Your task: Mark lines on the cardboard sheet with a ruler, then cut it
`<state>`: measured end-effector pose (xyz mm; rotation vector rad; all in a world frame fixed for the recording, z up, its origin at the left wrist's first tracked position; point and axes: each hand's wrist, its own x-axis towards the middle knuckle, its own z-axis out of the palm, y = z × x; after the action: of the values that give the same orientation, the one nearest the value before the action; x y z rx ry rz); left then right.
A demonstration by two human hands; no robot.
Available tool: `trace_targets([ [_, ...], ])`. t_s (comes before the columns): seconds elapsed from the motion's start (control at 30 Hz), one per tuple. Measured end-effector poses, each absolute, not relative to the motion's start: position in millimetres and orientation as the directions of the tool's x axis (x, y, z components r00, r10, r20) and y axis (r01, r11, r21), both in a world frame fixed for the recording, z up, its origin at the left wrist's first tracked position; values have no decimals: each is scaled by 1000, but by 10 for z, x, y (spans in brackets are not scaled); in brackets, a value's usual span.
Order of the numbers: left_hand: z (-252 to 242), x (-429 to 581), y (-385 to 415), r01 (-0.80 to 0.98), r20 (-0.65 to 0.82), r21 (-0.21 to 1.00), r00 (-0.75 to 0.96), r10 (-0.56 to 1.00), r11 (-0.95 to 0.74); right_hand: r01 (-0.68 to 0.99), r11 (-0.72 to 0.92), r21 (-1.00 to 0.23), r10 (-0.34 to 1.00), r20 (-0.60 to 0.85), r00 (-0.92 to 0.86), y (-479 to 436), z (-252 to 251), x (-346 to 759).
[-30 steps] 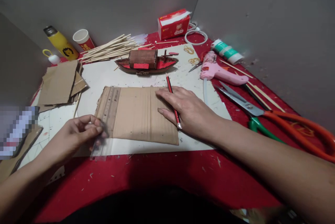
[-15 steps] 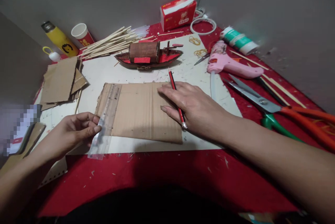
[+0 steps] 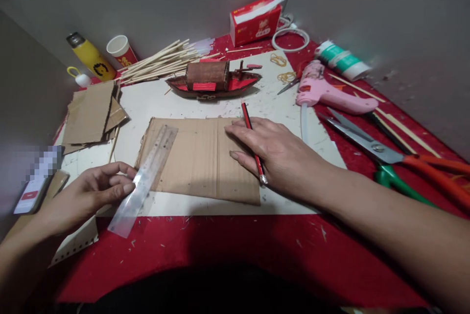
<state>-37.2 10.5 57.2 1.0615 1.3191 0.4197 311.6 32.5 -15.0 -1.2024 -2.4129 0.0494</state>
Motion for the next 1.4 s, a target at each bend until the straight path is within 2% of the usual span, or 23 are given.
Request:
trace_targets([
  [0.6,489,-289,3,382,-583,795,269,767,470,760,603,-244,787,341,-514,332,-127,3125],
  [1.4,459,-210,4,392,-582,787,214,785,476,751,617,-235,771,373,-517,340,-180,3127],
])
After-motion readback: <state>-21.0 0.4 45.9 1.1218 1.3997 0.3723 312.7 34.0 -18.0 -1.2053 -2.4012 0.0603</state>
